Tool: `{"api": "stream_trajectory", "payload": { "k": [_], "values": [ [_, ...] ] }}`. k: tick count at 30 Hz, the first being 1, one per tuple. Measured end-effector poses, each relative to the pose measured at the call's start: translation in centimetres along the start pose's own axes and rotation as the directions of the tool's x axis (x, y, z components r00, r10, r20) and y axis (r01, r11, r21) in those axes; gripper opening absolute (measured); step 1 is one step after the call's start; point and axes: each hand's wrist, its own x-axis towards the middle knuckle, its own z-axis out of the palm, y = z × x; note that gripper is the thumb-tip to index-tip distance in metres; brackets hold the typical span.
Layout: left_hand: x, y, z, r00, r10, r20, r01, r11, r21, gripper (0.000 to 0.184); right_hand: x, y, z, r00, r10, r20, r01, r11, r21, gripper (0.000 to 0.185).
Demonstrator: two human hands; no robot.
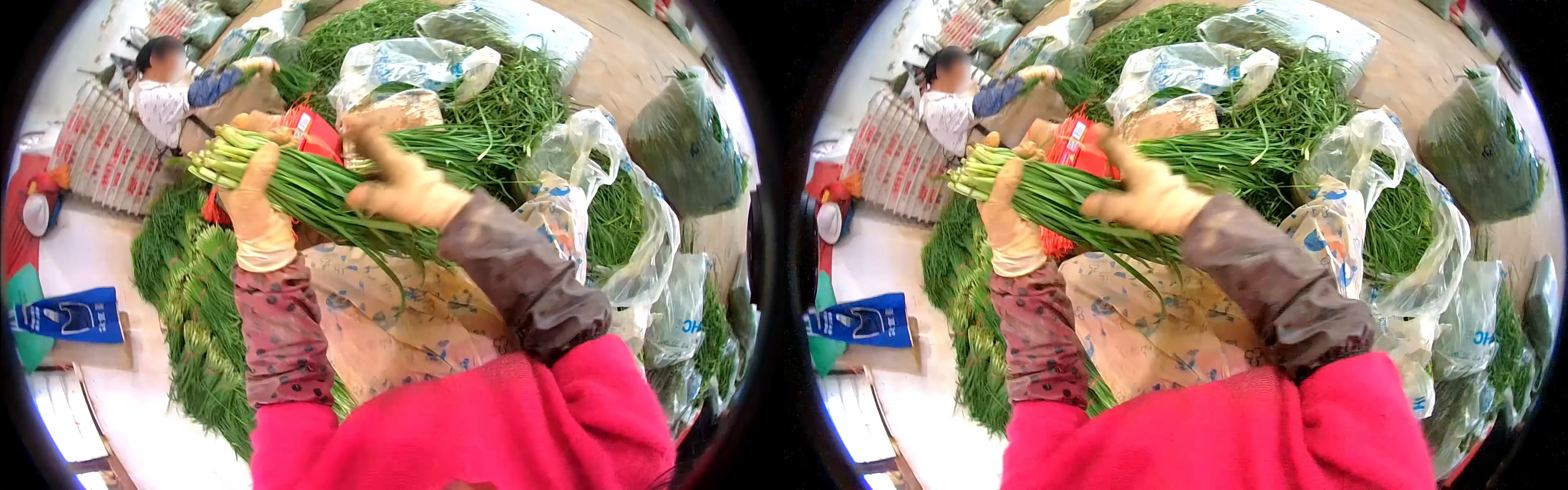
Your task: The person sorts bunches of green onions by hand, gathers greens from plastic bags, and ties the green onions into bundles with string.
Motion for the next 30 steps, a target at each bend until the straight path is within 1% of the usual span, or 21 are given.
{"api": "stream_trajectory", "payload": {
  "k": [1, 2, 3, 4, 5, 6, 8, 9, 10, 11, 12, 13, 14, 16, 17, 18, 20, 22, 24, 28, 30],
  "values": [
    [0.0, -0.1, -1.3, 0.998, -0.063, -0.027, 0.059, 0.992, -0.109, 0.054, -0.1, 1.4, -1.1, 0.997, -0.026, -0.070, 0.033, 0.995, 0.093, 0.075],
    [0.0, -0.3, -2.9, 0.998, -0.058, -0.037, 0.053, 0.993, -0.109, 0.054, 0.0, 2.7, -2.6, 0.991, -0.031, -0.127, 0.055, 0.982, 0.183, 0.060],
    [0.1, -0.6, -4.5, 0.991, -0.120, -0.056, 0.108, 0.978, -0.181, 0.055, -0.3, 3.5, -4.1, 0.982, -0.032, -0.186, 0.082, 0.960, 0.269, 0.050],
    [0.1, -0.9, -5.5, 0.981, -0.183, -0.068, 0.160, 0.954, -0.254, 0.056, -1.1, 1.7, -5.6, 0.964, 0.115, -0.239, -0.050, 0.964, 0.260, 0.046],
    [-0.4, -1.2, -5.4, 0.994, -0.087, -0.065, 0.067, 0.962, -0.265, 0.049, -1.9, 0.8, -6.3, 0.917, 0.178, -0.357, -0.046, 0.936, 0.349, 0.037],
    [-0.7, -1.2, -5.7, 0.994, -0.082, -0.073, 0.060, 0.961, -0.269, 0.049, -2.5, 1.0, -6.9, 0.887, 0.158, -0.433, -0.016, 0.949, 0.315, 0.033],
    [-1.4, -1.3, -6.3, 0.985, -0.167, -0.035, 0.139, 0.903, -0.407, 0.041, -4.2, -0.3, -7.4, 0.892, 0.148, -0.427, -0.044, 0.969, 0.243, 0.025],
    [-1.6, -1.4, -6.3, 0.987, -0.134, -0.087, 0.092, 0.922, -0.376, 0.035, -5.1, -1.5, -6.7, 0.902, 0.148, -0.405, -0.034, 0.960, 0.276, 0.023],
    [-1.7, -1.5, -6.6, 0.986, -0.136, -0.095, 0.091, 0.923, -0.375, 0.035, -6.0, -2.7, -5.7, 0.912, 0.148, -0.383, -0.024, 0.950, 0.310, 0.022],
    [-1.6, -1.7, -7.0, 0.986, -0.146, -0.079, 0.105, 0.917, -0.384, 0.037, -6.7, -3.2, -4.8, 0.952, -0.009, -0.306, 0.084, 0.969, 0.231, 0.020],
    [-1.5, -1.9, -7.3, 0.986, -0.157, -0.060, 0.121, 0.912, -0.391, 0.047, -7.0, -3.9, -4.4, 0.988, -0.058, -0.145, 0.073, 0.992, 0.098, 0.019],
    [-1.5, -2.1, -7.0, 0.989, -0.096, -0.109, 0.059, 0.952, -0.299, 0.047, -7.0, -4.0, -3.6, 0.986, -0.166, -0.024, 0.164, 0.984, -0.069, 0.020],
    [-1.4, -2.3, -7.0, 0.990, -0.095, -0.108, 0.059, 0.954, -0.295, 0.047, -6.7, -3.9, -2.8, 0.961, -0.253, 0.111, 0.272, 0.936, -0.224, 0.021],
    [-1.1, -3.0, -7.1, 0.990, -0.081, -0.115, 0.047, 0.960, -0.276, 0.049, -6.0, -2.9, -1.0, 0.940, -0.280, 0.196, 0.340, 0.823, -0.455, 0.024],
    [-1.1, -3.2, -7.1, 0.990, -0.086, -0.108, 0.059, 0.970, -0.235, 0.051, -5.7, -2.4, 0.0, 0.963, -0.186, 0.194, 0.266, 0.759, -0.594, 0.025],
    [-1.3, -3.4, -6.9, 0.990, -0.089, -0.113, 0.060, 0.971, -0.231, 0.051, -5.6, -1.6, 0.4, 0.963, -0.185, 0.197, 0.267, 0.763, -0.589, 0.025],
    [-1.3, -3.5, -6.5, 0.981, -0.096, -0.166, 0.062, 0.978, -0.200, 0.052, -5.2, -0.3, 0.9, 0.970, -0.195, 0.144, 0.241, 0.706, -0.666, 0.025],
    [-1.3, -3.7, -6.6, 0.984, -0.106, -0.142, 0.073, 0.972, -0.222, 0.051, -5.1, 0.0, 1.1, 0.974, -0.176, 0.140, 0.224, 0.693, -0.685, 0.027],
    [-1.6, -3.9, -6.5, 0.980, -0.156, -0.120, 0.115, 0.948, -0.297, 0.051, -5.3, -0.3, 1.2, 0.984, -0.143, 0.104, 0.175, 0.690, -0.702, 0.028],
    [-2.1, -3.8, -4.5, 0.983, -0.126, -0.130, 0.087, 0.959, -0.271, 0.052, -5.6, -0.1, 1.4, 0.995, -0.080, 0.062, 0.101, 0.748, -0.656, 0.030],
    [-2.2, -3.7, -3.9, 0.979, -0.127, -0.160, 0.088, 0.969, -0.231, 0.053, -5.7, 0.3, 1.3, 0.999, 0.002, 0.033, 0.020, 0.758, -0.652, 0.032]
  ]
}}
